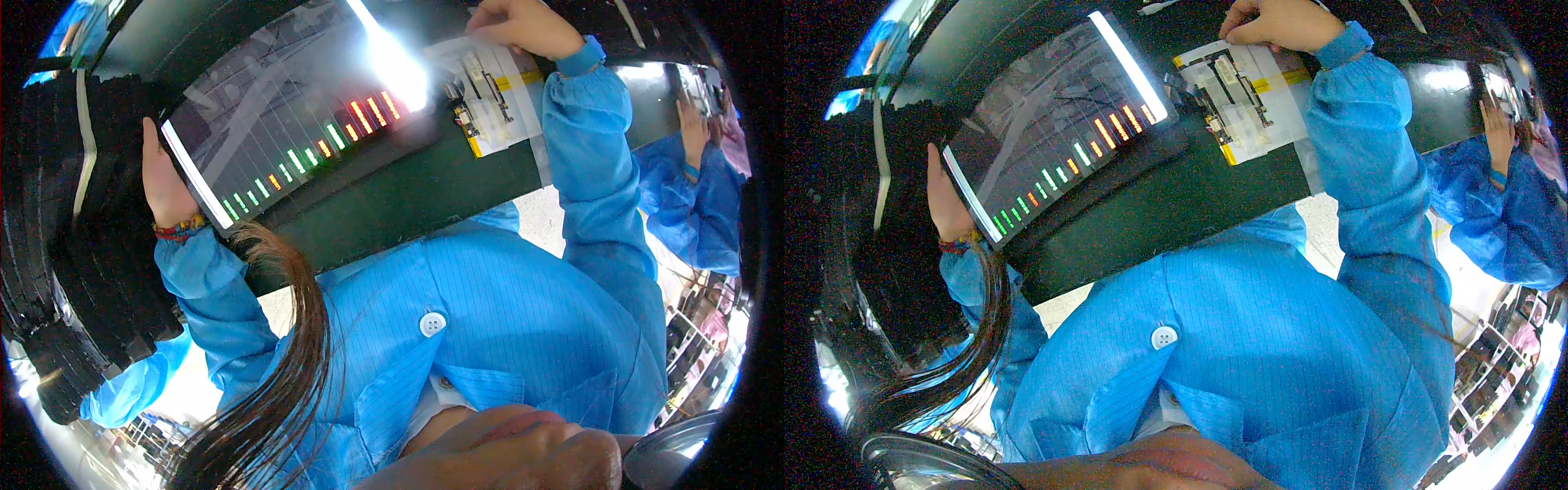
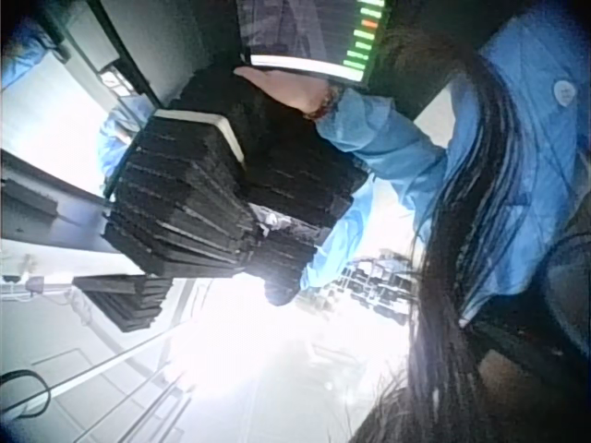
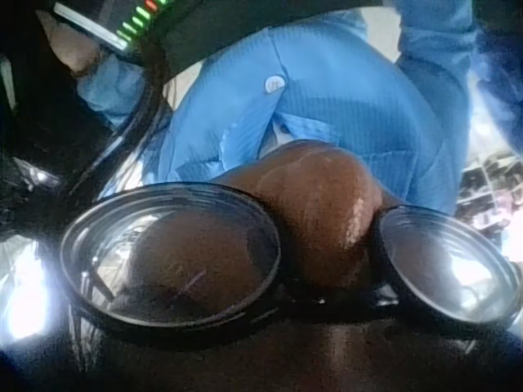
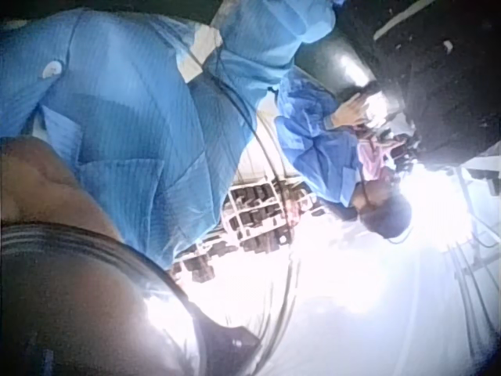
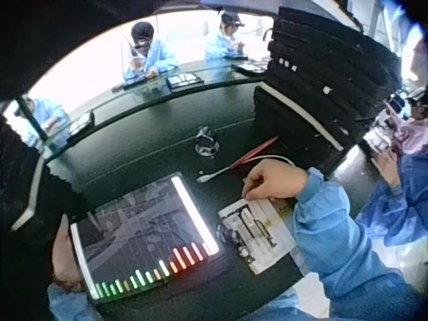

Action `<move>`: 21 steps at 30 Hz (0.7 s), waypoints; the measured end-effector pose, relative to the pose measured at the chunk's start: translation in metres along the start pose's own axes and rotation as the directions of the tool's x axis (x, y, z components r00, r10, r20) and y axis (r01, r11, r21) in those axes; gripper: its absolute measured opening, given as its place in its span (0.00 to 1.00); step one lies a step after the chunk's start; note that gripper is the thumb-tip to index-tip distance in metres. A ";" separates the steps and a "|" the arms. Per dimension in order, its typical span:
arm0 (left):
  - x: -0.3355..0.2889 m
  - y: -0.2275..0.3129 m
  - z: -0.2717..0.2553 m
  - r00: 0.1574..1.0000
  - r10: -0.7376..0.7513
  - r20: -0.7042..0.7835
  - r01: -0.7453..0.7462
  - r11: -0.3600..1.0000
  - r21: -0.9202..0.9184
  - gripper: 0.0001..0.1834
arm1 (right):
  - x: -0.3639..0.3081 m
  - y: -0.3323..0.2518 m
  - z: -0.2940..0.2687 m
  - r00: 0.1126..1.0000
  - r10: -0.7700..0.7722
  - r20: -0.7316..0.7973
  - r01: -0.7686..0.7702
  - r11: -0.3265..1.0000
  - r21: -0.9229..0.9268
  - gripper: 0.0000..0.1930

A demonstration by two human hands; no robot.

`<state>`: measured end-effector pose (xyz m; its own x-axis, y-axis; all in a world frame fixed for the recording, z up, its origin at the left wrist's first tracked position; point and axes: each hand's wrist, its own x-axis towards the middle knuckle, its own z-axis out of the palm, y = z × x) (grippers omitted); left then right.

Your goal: Testing a tablet screen's display and touch response at a factory workbench.

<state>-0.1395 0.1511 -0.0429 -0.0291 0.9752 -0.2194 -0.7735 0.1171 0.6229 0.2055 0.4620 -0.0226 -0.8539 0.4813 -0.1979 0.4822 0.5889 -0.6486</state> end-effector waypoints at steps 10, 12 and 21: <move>0.019 -0.016 0.045 0.699 0.235 -0.675 -0.115 0.969 0.218 0.28 | -0.050 -0.048 0.055 0.978 -0.149 0.147 0.105 0.957 0.270 0.14; 0.022 -0.016 0.039 0.722 0.222 -0.655 -0.114 0.972 0.204 0.28 | -0.047 -0.037 0.066 0.976 -0.215 0.016 0.212 0.969 0.130 0.13; 0.004 -0.002 -0.007 0.990 0.045 -0.133 -0.055 0.996 -0.069 0.32 | -0.045 -0.042 0.073 0.929 -0.152 -0.336 0.179 0.983 0.051 0.12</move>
<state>-0.1421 0.1539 -0.0504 -0.1484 0.9457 -0.2891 -0.8124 0.0501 0.5809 0.2093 0.3681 -0.0400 -0.8011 0.5764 0.1615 0.3114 0.6317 -0.7099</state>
